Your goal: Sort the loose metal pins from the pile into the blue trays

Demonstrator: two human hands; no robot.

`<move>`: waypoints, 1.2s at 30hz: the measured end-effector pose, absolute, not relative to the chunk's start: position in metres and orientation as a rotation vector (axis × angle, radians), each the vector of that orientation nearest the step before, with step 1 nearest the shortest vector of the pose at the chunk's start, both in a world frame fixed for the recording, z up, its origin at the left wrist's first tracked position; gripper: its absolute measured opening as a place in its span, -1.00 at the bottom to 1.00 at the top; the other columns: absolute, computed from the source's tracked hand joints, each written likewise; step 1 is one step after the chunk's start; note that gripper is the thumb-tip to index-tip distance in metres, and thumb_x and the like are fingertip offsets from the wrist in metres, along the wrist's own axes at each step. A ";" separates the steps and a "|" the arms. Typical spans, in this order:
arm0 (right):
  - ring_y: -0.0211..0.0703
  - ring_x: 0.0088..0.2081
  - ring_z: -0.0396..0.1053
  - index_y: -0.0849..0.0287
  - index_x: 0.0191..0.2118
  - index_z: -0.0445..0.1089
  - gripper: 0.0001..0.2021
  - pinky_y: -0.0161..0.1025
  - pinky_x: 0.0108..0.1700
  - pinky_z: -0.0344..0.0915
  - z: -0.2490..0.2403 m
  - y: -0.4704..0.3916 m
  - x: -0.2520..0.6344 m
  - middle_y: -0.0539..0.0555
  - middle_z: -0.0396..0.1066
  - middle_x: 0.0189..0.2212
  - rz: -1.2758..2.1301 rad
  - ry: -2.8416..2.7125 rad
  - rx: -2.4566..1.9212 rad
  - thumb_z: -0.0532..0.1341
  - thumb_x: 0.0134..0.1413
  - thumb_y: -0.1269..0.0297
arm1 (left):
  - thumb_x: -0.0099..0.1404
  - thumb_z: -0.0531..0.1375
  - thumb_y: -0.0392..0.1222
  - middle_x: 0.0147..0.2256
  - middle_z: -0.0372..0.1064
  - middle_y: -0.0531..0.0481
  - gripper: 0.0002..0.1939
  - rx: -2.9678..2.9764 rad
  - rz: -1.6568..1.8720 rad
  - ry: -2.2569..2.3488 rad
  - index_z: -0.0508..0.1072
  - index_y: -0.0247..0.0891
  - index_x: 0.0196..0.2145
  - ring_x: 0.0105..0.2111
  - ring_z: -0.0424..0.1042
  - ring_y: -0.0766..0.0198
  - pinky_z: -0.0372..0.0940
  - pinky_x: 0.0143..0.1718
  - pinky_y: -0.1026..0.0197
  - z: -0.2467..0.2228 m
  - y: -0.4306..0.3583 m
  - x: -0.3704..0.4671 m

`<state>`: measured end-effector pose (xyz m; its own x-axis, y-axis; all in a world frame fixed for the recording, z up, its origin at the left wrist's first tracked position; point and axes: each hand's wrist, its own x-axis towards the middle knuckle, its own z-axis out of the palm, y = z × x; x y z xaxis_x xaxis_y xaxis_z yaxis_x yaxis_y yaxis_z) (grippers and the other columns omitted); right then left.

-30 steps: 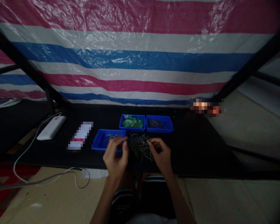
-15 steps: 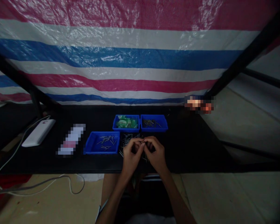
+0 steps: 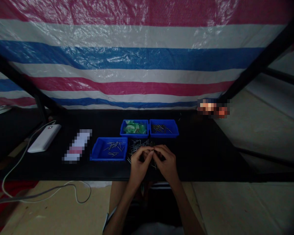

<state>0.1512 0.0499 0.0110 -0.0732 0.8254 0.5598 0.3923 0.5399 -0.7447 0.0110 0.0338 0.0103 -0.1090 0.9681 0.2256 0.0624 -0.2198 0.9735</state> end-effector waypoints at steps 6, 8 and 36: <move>-0.17 -0.28 0.47 0.08 -0.16 0.54 -0.88 -0.22 -0.24 0.40 0.008 0.049 0.151 0.04 0.53 -0.26 0.529 -1.657 -1.056 0.29 0.24 0.41 | 0.39 0.29 -0.08 -0.37 0.46 0.04 -0.80 1.312 1.405 1.203 0.61 -0.21 -0.12 -0.40 0.38 0.34 0.27 -0.34 0.31 0.008 0.032 0.009; -0.17 -0.28 0.46 0.08 -0.16 0.54 -0.89 -0.23 -0.24 0.40 0.008 0.049 0.152 0.04 0.53 -0.26 0.540 -1.654 -1.054 0.29 0.24 0.41 | 0.39 0.29 -0.09 -0.39 0.42 0.05 -0.81 1.334 1.412 1.207 0.62 -0.20 -0.13 -0.41 0.35 0.35 0.26 -0.34 0.31 0.008 0.031 0.008; -0.16 -0.26 0.48 0.08 -0.11 0.56 -0.85 -0.24 -0.24 0.42 0.009 0.048 0.152 0.07 0.56 -0.25 0.600 -1.664 -1.051 0.25 0.28 0.38 | 0.40 0.27 -0.12 -0.24 0.55 -0.05 -0.81 1.418 1.424 1.235 0.64 -0.21 -0.13 -0.31 0.46 0.28 0.33 -0.26 0.27 0.014 0.030 0.008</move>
<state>0.1518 0.0480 0.0090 -0.0847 0.8639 0.4965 0.3485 0.4925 -0.7975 0.0081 0.0297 0.0138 -0.0909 0.9638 0.2507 0.1118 -0.2403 0.9642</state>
